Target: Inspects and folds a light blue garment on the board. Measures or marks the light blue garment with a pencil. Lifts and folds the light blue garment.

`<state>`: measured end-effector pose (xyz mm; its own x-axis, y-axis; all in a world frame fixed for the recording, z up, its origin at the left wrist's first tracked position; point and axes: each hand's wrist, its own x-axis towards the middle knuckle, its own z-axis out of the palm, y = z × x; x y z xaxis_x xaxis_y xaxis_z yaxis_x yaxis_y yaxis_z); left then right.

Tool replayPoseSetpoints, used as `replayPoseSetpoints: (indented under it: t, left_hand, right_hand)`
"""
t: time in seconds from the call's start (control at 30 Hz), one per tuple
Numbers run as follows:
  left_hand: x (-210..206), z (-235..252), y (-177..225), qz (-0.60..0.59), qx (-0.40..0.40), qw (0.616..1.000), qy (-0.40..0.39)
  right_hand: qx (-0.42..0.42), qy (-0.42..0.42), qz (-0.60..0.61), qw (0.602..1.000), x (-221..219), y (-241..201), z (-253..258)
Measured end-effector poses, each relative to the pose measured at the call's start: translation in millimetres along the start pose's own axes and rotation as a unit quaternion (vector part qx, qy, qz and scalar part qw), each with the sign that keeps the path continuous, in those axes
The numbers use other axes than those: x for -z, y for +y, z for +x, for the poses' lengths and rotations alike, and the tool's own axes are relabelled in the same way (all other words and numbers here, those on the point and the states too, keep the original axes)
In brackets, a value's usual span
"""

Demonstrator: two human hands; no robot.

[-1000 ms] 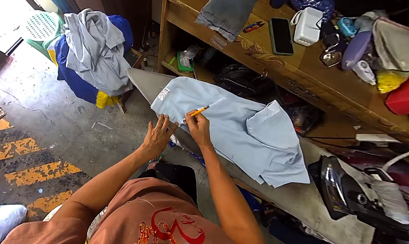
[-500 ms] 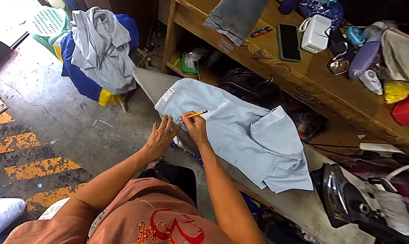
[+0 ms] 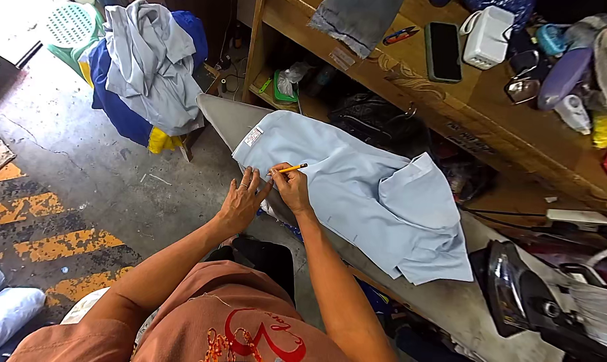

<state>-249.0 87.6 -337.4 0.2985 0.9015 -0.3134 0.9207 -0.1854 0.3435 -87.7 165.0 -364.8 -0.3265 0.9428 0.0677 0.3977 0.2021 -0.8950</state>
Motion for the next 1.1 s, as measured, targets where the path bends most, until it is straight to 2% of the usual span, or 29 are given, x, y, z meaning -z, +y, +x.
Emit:
replayPoseSetpoints:
  t: [0.2,0.33,0.5,0.57,0.63,0.7,0.8,0.93,1.1]
  left_hand:
    - [0,-1,0,0.007,0.005,1.000,-0.005]
    - [2,0,-1,-0.003,0.006,1.000,-0.017]
    - [3,1,-4,0.007,0.000,1.000,-0.017]
    - [2,2,-8,0.012,-0.010,1.000,-0.006]
    - [2,3,-12,0.008,-0.028,0.999,0.019]
    - [5,6,-17,0.014,-0.048,0.998,0.037]
    - [7,12,-24,0.037,-0.087,0.992,0.081]
    - [12,18,-28,0.038,-0.120,0.987,0.103]
    - [13,18,-24,0.029,-0.114,0.989,0.086]
  right_hand:
    - [0.018,0.013,-0.110,0.994,-8,-7,2]
    - [-0.010,0.024,-0.176,0.984,-13,-12,8]
    - [0.102,0.024,-0.207,0.973,-22,2,4]
    - [0.095,0.017,-0.215,0.972,-21,-2,6]
    - [0.027,0.007,-0.160,0.987,-11,-14,12]
    - [-0.022,0.027,-0.051,0.998,11,-28,11]
    - [-0.029,0.091,0.088,0.992,56,-45,-8]
    - [-0.039,0.218,0.203,0.954,120,-25,-63]
    - [-0.131,0.401,0.242,0.874,180,16,-179]
